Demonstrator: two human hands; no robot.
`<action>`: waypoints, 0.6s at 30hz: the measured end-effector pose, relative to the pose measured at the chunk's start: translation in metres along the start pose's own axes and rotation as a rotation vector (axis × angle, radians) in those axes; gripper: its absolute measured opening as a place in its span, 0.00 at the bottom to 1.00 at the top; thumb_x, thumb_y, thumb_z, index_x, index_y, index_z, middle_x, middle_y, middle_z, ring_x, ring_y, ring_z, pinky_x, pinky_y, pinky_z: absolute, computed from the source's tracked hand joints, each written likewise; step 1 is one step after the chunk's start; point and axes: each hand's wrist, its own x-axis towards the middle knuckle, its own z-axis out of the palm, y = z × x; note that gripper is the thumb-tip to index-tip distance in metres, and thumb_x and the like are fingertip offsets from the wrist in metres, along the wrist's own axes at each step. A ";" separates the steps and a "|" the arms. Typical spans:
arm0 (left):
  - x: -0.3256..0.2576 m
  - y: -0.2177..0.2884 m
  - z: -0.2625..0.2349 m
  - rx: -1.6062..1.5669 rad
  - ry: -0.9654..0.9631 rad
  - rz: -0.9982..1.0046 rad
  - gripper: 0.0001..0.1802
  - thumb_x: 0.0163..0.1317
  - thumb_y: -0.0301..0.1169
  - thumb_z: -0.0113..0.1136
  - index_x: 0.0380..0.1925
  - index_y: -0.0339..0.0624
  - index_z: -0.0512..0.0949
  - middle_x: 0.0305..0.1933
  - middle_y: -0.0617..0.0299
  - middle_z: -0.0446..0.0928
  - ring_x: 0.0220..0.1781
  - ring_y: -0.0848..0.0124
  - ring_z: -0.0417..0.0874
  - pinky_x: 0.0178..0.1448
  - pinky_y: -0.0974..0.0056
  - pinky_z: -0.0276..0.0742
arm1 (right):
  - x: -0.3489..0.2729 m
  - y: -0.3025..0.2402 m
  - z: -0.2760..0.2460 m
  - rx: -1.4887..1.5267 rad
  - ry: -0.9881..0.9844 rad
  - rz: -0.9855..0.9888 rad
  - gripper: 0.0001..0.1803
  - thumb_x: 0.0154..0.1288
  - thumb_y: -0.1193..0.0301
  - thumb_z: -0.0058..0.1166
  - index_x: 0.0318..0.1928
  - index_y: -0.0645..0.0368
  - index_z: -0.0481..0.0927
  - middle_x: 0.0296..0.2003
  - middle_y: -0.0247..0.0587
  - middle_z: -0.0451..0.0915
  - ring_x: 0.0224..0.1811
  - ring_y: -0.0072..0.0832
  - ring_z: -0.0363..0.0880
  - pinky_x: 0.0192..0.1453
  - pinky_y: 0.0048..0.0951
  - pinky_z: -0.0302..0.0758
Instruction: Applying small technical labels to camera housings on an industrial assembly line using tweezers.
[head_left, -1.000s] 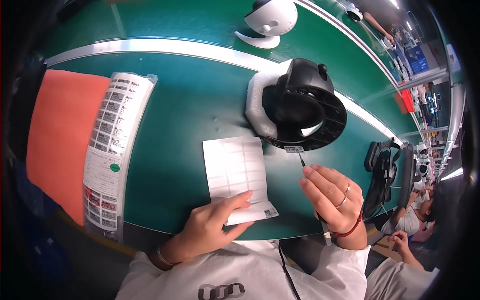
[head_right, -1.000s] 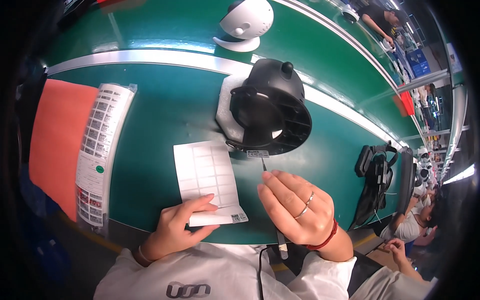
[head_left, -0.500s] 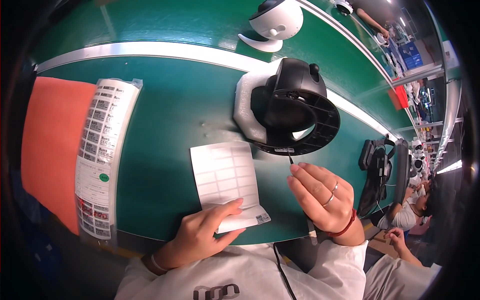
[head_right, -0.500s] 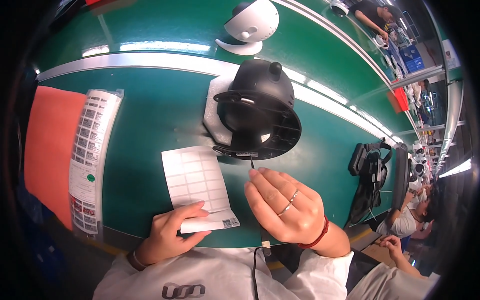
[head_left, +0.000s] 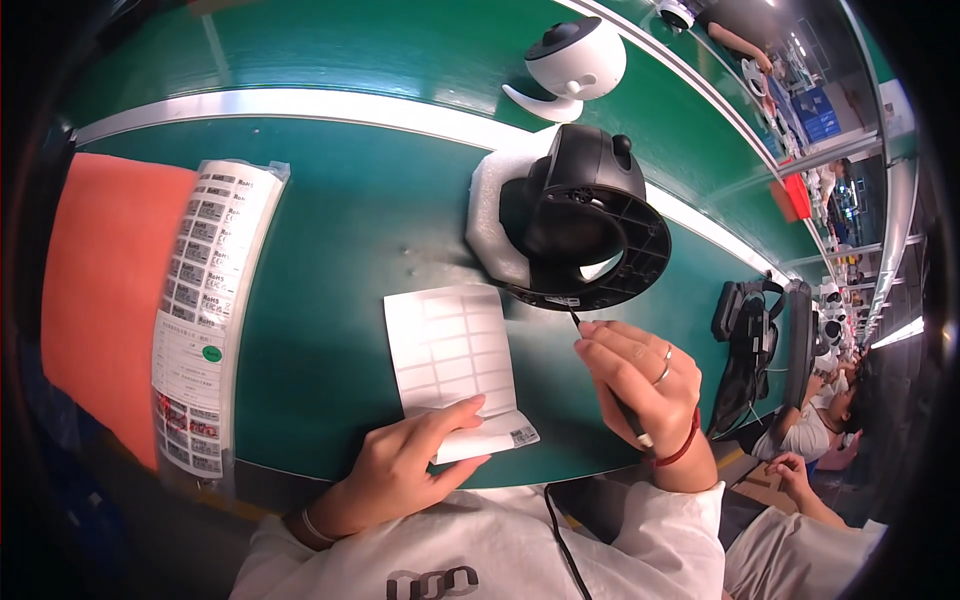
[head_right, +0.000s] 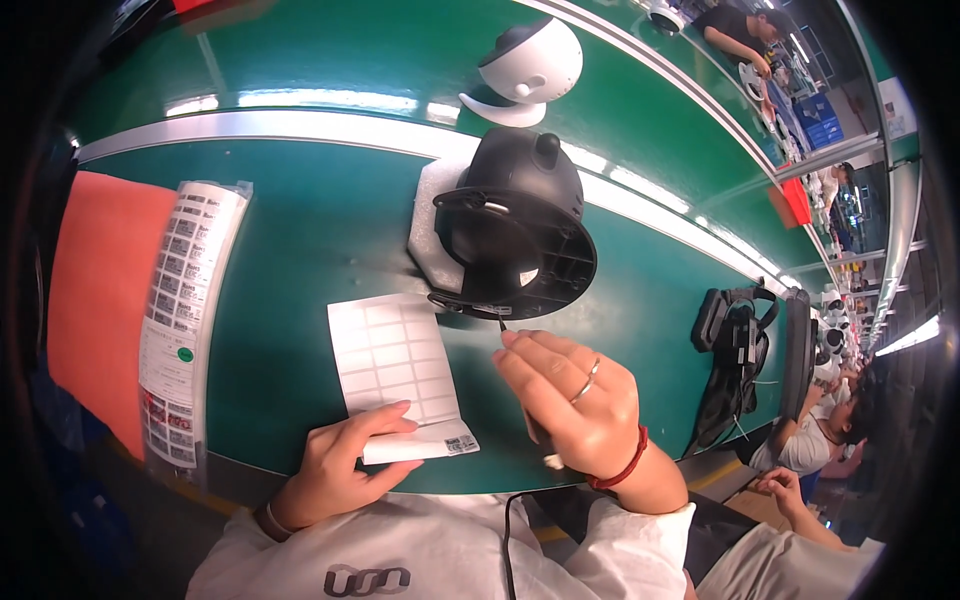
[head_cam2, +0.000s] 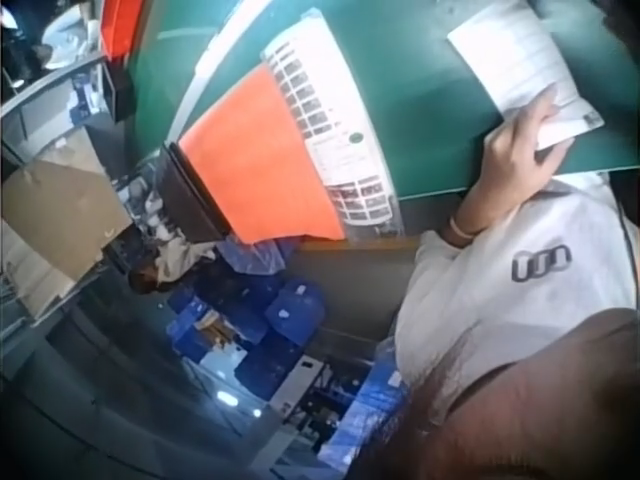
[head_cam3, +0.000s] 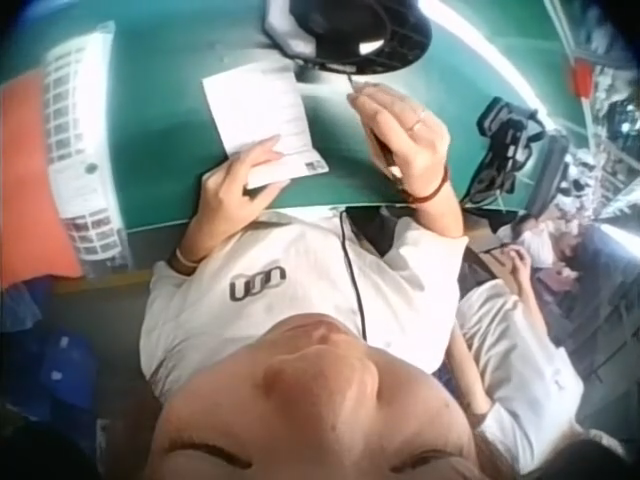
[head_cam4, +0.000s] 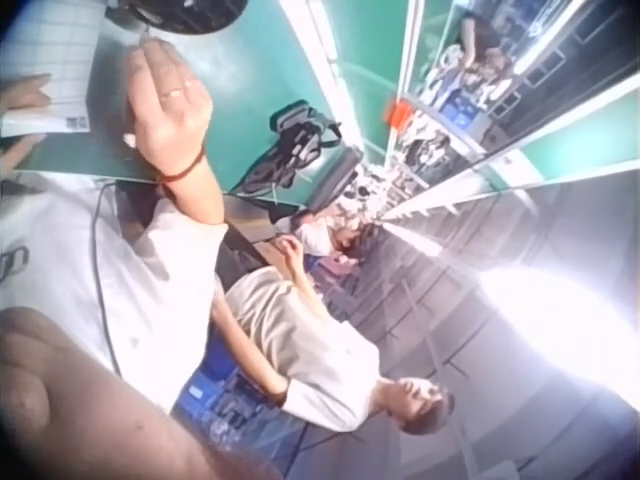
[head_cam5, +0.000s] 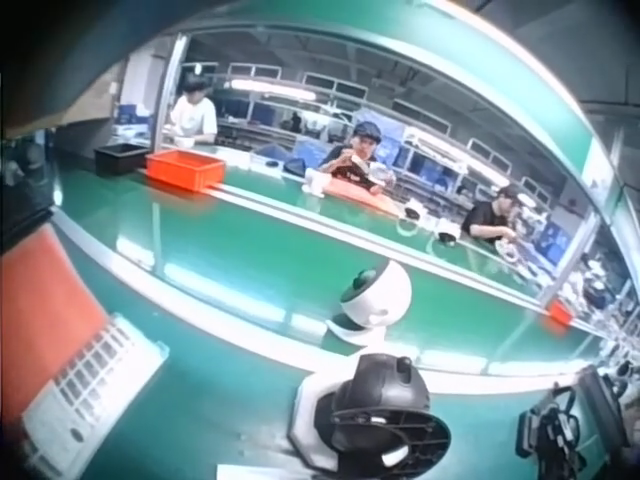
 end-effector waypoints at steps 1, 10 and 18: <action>0.000 0.000 0.000 0.002 0.000 -0.001 0.29 0.54 0.28 0.73 0.57 0.36 0.75 0.42 0.56 0.86 0.40 0.65 0.89 0.42 0.65 0.86 | -0.002 0.001 0.001 0.024 0.011 0.047 0.15 0.45 0.85 0.63 0.38 0.65 0.83 0.36 0.44 0.85 0.40 0.36 0.86 0.41 0.31 0.84; -0.003 -0.001 0.002 -0.003 0.029 0.018 0.29 0.55 0.29 0.73 0.57 0.37 0.75 0.40 0.56 0.86 0.40 0.66 0.89 0.42 0.65 0.86 | -0.020 0.000 0.021 0.405 0.386 0.422 0.13 0.52 0.89 0.63 0.40 0.69 0.84 0.40 0.50 0.87 0.41 0.34 0.88 0.50 0.28 0.81; -0.003 0.000 0.004 -0.040 0.027 0.011 0.31 0.54 0.27 0.74 0.58 0.38 0.74 0.41 0.56 0.86 0.40 0.64 0.89 0.43 0.64 0.85 | -0.005 -0.018 0.043 -0.060 0.214 0.109 0.20 0.41 0.85 0.64 0.40 0.64 0.84 0.38 0.47 0.85 0.39 0.38 0.87 0.42 0.32 0.83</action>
